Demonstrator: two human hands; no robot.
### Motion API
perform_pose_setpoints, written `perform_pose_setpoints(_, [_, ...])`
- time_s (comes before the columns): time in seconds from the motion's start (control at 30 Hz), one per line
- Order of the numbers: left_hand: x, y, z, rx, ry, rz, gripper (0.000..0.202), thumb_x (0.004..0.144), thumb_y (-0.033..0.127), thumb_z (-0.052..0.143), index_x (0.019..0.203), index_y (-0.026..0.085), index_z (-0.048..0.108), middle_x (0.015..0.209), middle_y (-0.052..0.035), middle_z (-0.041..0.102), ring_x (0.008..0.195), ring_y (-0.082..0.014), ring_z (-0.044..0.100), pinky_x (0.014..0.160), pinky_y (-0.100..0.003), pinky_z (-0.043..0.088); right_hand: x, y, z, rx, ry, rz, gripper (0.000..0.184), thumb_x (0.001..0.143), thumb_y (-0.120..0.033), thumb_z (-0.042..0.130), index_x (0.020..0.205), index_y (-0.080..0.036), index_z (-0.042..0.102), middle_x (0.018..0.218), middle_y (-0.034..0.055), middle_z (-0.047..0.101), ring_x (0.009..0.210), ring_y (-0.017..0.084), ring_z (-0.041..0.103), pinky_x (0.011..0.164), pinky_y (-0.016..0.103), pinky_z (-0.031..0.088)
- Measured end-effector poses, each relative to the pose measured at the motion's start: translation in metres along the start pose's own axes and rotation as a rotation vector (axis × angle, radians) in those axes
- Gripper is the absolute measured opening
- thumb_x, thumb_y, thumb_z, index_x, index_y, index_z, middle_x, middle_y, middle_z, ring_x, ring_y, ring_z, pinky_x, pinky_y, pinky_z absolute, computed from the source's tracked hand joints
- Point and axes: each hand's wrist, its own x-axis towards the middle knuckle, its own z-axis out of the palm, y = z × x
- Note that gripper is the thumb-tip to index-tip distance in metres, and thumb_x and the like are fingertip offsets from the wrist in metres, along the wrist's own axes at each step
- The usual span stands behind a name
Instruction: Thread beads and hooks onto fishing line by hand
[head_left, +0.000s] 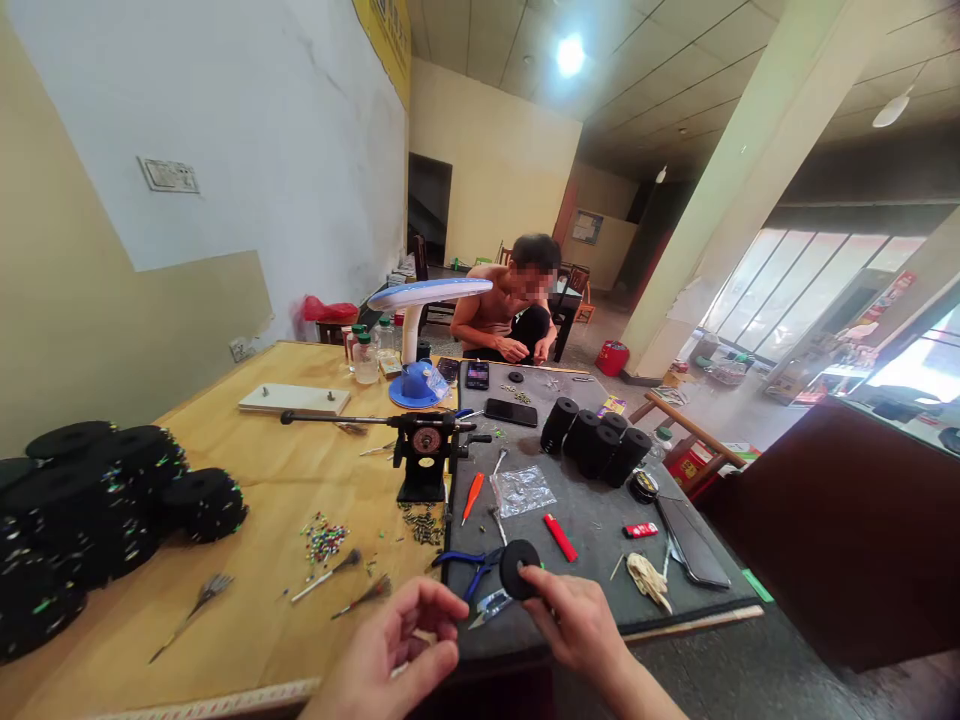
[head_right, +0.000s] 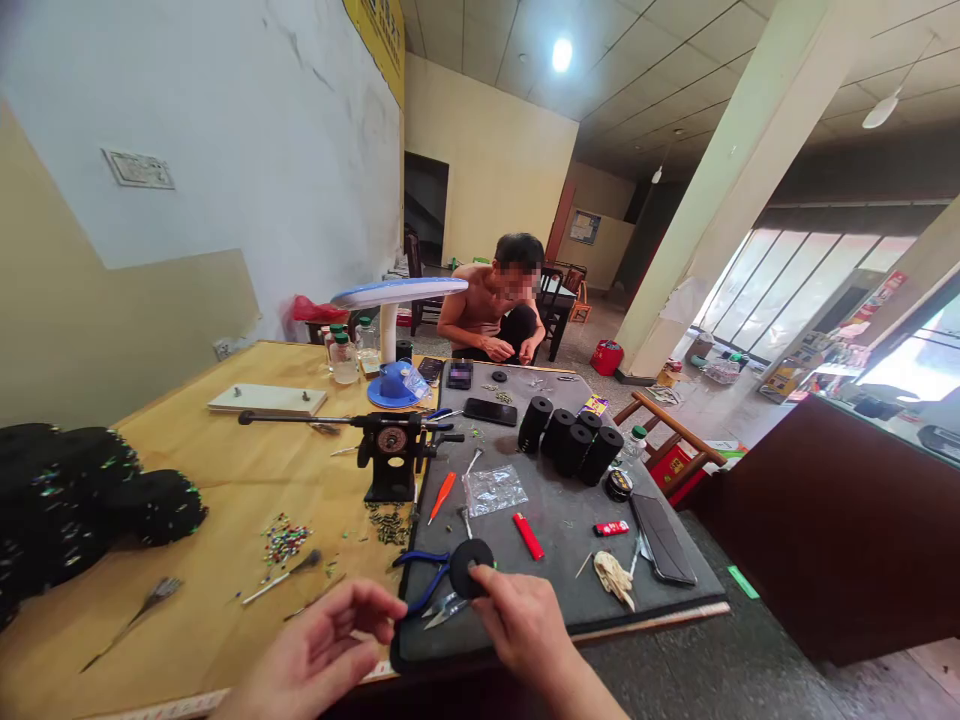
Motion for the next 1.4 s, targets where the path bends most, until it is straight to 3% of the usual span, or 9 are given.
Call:
perform_pose_setpoints(0.07, [0.013,-0.010,0.007,0.080,-0.074,-0.019,0.035,0.063,0.036,0.080,0.088,0.017,0.067,0.092,-0.0084,0.068,0.086,-0.0230,0.060,0.071,-0.031,0.049,0.000,-0.013,0.009,-0.021,-0.058,-0.072,0.027,0.088,-0.021,0.049,0.114,-0.020,0.055,0.079,0.0061,0.073,0.066,0.018,0.068,0.060,0.025,0.046])
perform_pose_setpoints(0.27, [0.026,-0.048,0.010,0.057,0.078,-0.043,0.039,0.063,0.046,0.076,0.084,0.017,0.064,0.073,-0.0016,0.063,0.064,-0.0138,0.053,0.052,-0.022,0.042,-0.012,-0.042,0.036,0.075,-0.119,-0.103,0.033,0.087,-0.021,0.050,0.120,-0.022,0.050,0.081,0.0055,0.073,0.065,0.018,0.066,0.060,0.025,0.046])
perform_pose_setpoints(0.43, [0.021,-0.057,-0.002,0.100,0.133,-0.007,0.037,0.064,0.048,0.074,0.083,0.018,0.064,0.081,-0.0030,0.066,0.073,-0.0172,0.056,0.056,-0.023,0.046,-0.022,-0.052,0.059,0.504,0.000,0.384,0.018,0.086,-0.036,0.053,0.093,-0.020,0.053,0.066,0.0008,0.063,0.054,0.014,0.057,0.053,0.023,0.045])
perform_pose_setpoints(0.53, [0.015,-0.062,-0.008,0.124,0.119,-0.036,0.035,0.066,0.047,0.072,0.083,0.018,0.065,0.084,-0.0041,0.067,0.076,-0.0193,0.058,0.059,-0.025,0.048,-0.021,-0.063,0.076,0.877,-0.058,0.641,0.031,0.084,-0.049,0.054,0.087,-0.018,0.054,0.070,0.0013,0.060,0.054,0.012,0.056,0.046,0.020,0.043])
perform_pose_setpoints(0.7, [0.007,-0.064,-0.013,0.209,0.096,-0.020,0.032,0.062,0.043,0.076,0.078,0.017,0.066,0.078,-0.0033,0.067,0.080,-0.0222,0.060,0.074,-0.030,0.047,-0.022,-0.079,0.097,1.072,-0.105,0.811,0.039,0.077,-0.053,0.061,0.091,-0.016,0.057,0.067,-0.0018,0.054,0.050,0.009,0.052,0.041,0.017,0.040])
perform_pose_setpoints(0.9, [0.008,-0.058,-0.013,0.097,0.025,-0.186,0.028,0.068,0.039,0.072,0.087,0.018,0.070,0.089,-0.0044,0.071,0.095,-0.0231,0.059,0.086,-0.030,0.042,-0.031,-0.082,0.089,0.981,-0.230,0.693,0.028,0.077,-0.043,0.062,0.089,-0.017,0.059,0.064,-0.0036,0.055,0.049,0.009,0.050,0.044,0.017,0.041])
perform_pose_setpoints(1.03, [0.014,-0.061,-0.007,-0.163,0.068,-0.246,0.022,0.066,0.032,0.076,0.079,0.016,0.068,0.075,-0.0036,0.071,0.078,-0.0181,0.063,0.074,-0.026,0.046,-0.033,-0.084,0.082,0.888,-0.262,0.598,0.017,0.075,-0.031,0.062,0.087,-0.019,0.060,0.063,-0.0047,0.056,0.052,0.009,0.051,0.047,0.017,0.040])
perform_pose_setpoints(1.27, [0.016,-0.047,-0.017,-0.580,0.268,-0.265,0.010,0.078,0.004,0.062,0.081,0.013,0.065,0.064,-0.0002,0.064,0.059,-0.0113,0.062,0.065,-0.027,0.053,-0.041,-0.080,0.084,1.030,-0.249,0.905,0.027,0.072,-0.040,0.062,0.080,-0.020,0.045,0.058,-0.0075,0.052,0.038,0.006,0.045,0.036,0.015,0.034])
perform_pose_setpoints(1.4, [0.009,-0.045,-0.033,-0.555,0.275,-0.232,0.004,0.078,0.010,0.064,0.080,0.014,0.065,0.058,0.0032,0.058,0.054,-0.0093,0.058,0.061,-0.024,0.052,-0.045,-0.077,0.079,1.092,-0.214,0.980,0.032,0.071,-0.043,0.064,0.079,-0.020,0.045,0.056,-0.0088,0.050,0.037,0.004,0.042,0.035,0.013,0.031])
